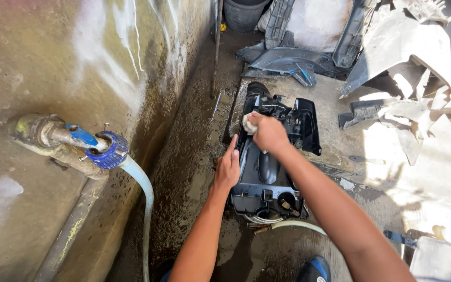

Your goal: Cleaning a motorcycle plastic part using a cloth in a wash bay

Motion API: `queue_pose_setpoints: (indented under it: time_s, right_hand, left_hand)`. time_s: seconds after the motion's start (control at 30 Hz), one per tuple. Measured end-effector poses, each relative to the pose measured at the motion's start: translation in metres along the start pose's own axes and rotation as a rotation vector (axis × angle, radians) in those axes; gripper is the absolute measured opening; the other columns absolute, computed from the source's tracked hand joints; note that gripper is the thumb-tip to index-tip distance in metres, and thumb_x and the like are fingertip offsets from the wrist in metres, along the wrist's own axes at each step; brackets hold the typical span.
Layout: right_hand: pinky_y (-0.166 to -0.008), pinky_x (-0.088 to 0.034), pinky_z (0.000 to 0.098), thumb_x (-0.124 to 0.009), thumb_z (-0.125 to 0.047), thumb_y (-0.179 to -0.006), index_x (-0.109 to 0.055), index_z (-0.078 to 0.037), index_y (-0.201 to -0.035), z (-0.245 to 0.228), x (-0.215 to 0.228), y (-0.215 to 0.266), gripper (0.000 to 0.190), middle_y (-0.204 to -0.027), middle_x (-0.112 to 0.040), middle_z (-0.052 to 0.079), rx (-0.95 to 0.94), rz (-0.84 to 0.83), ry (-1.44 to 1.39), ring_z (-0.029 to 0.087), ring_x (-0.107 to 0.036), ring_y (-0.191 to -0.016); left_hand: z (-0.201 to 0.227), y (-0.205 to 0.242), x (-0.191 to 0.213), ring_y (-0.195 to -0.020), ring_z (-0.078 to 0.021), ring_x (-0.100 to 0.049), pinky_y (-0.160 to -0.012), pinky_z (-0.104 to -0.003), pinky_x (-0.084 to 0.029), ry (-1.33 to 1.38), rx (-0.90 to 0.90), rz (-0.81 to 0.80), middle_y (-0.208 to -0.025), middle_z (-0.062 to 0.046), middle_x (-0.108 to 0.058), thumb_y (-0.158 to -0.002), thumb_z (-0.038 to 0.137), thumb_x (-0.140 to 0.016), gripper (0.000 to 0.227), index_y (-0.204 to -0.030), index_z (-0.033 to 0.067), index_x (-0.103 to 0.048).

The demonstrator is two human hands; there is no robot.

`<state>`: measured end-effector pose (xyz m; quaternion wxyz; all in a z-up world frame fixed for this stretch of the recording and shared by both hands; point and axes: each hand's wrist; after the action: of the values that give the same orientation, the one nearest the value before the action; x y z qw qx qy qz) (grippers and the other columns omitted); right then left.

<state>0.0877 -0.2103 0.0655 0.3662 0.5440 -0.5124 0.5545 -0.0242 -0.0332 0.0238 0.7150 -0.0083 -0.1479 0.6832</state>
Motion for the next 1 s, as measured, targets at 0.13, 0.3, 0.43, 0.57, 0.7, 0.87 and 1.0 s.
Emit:
queue_pose_setpoints:
  time_s: [0.13, 0.3, 0.43, 0.57, 0.7, 0.87, 1.0]
  right_hand:
    - [-0.092, -0.059, 0.0488, -0.058, -0.015, -0.074, -0.071, -0.044, -0.124, -0.003, 0.015, 0.009, 0.059, -0.119, -0.075, -0.001, -0.237, -0.019, -0.318, 0.037, -0.072, -0.104]
    - [-0.099, -0.050, 0.0533, -0.052, 0.000, -0.074, -0.067, -0.020, -0.138, -0.026, -0.011, 0.060, 0.069, -0.142, -0.064, 0.013, -0.012, 0.135, -0.411, 0.040, -0.063, -0.124]
    - [-0.098, -0.049, 0.0436, -0.055, -0.002, -0.074, -0.070, -0.021, -0.134, -0.031, -0.005, 0.076, 0.064, -0.145, -0.063, 0.004, 0.045, 0.082, -0.299, 0.033, -0.063, -0.125]
    - [-0.082, -0.061, 0.0403, -0.058, -0.013, -0.078, -0.077, -0.031, -0.117, -0.013, 0.008, 0.062, 0.047, -0.133, -0.068, -0.012, 0.099, -0.080, -0.074, 0.031, -0.068, -0.099]
    - [-0.069, -0.063, 0.0353, -0.065, -0.020, -0.070, -0.080, -0.041, -0.097, -0.019, 0.048, 0.038, 0.037, -0.119, -0.068, -0.021, 0.204, -0.085, 0.299, 0.019, -0.067, -0.094]
    - [-0.089, -0.063, 0.0479, -0.069, -0.016, -0.085, -0.078, -0.024, -0.113, -0.027, 0.053, 0.016, 0.030, -0.145, -0.035, 0.009, 0.120, -0.270, 0.255, 0.042, -0.060, -0.114]
    - [-0.108, -0.051, 0.0524, -0.074, -0.043, -0.075, -0.063, -0.028, -0.130, -0.019, 0.027, 0.017, 0.058, -0.147, -0.040, 0.012, -0.062, -0.332, -0.067, 0.048, -0.057, -0.125]
  left_hand:
    - [0.013, 0.002, 0.001, -0.070, -0.0514, -0.065, -0.060, -0.055, -0.049, -0.009, -0.027, -0.016, -0.076, -0.034, -0.067, -0.105, 0.039, -0.026, 0.060, -0.161, 0.0227, -0.038]
    - [0.010, 0.000, -0.003, -0.087, -0.0575, -0.067, -0.071, -0.061, -0.051, -0.008, -0.004, -0.008, -0.103, -0.040, -0.068, -0.101, 0.042, -0.029, 0.064, -0.161, 0.0206, -0.037]
    - [0.002, 0.000, -0.003, -0.103, -0.0573, -0.064, -0.083, -0.061, -0.052, -0.023, 0.013, -0.017, -0.125, -0.037, -0.063, -0.103, 0.038, -0.025, 0.060, -0.161, 0.0226, -0.038]
    - [0.002, 0.003, -0.003, -0.114, -0.0567, -0.060, -0.093, -0.061, -0.051, -0.001, 0.050, -0.021, -0.135, -0.035, -0.059, -0.105, 0.036, -0.021, 0.059, -0.161, 0.0244, -0.037]
    - [0.000, -0.001, 0.000, -0.128, -0.0543, -0.052, -0.102, -0.064, -0.046, 0.080, 0.085, -0.058, -0.149, -0.030, -0.048, -0.108, 0.040, -0.018, 0.059, -0.163, 0.0246, -0.033]
    - [-0.034, -0.008, 0.012, -0.147, -0.0362, -0.036, -0.122, -0.051, -0.028, 0.303, 0.039, -0.199, -0.157, -0.022, -0.040, -0.109, 0.033, -0.039, 0.052, -0.155, 0.0101, -0.044]
    - [-0.011, -0.016, 0.030, -0.144, -0.0347, -0.041, -0.121, -0.049, -0.031, 0.355, 0.083, -0.211, -0.152, -0.019, -0.048, -0.107, 0.028, -0.048, 0.047, -0.150, 0.0102, -0.051]
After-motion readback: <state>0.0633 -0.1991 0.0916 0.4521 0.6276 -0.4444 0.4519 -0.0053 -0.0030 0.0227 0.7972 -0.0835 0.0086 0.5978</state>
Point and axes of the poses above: each hand's wrist, its own y-axis away from the middle knuckle, its own x-axis out of the back of the hand, z = x × y
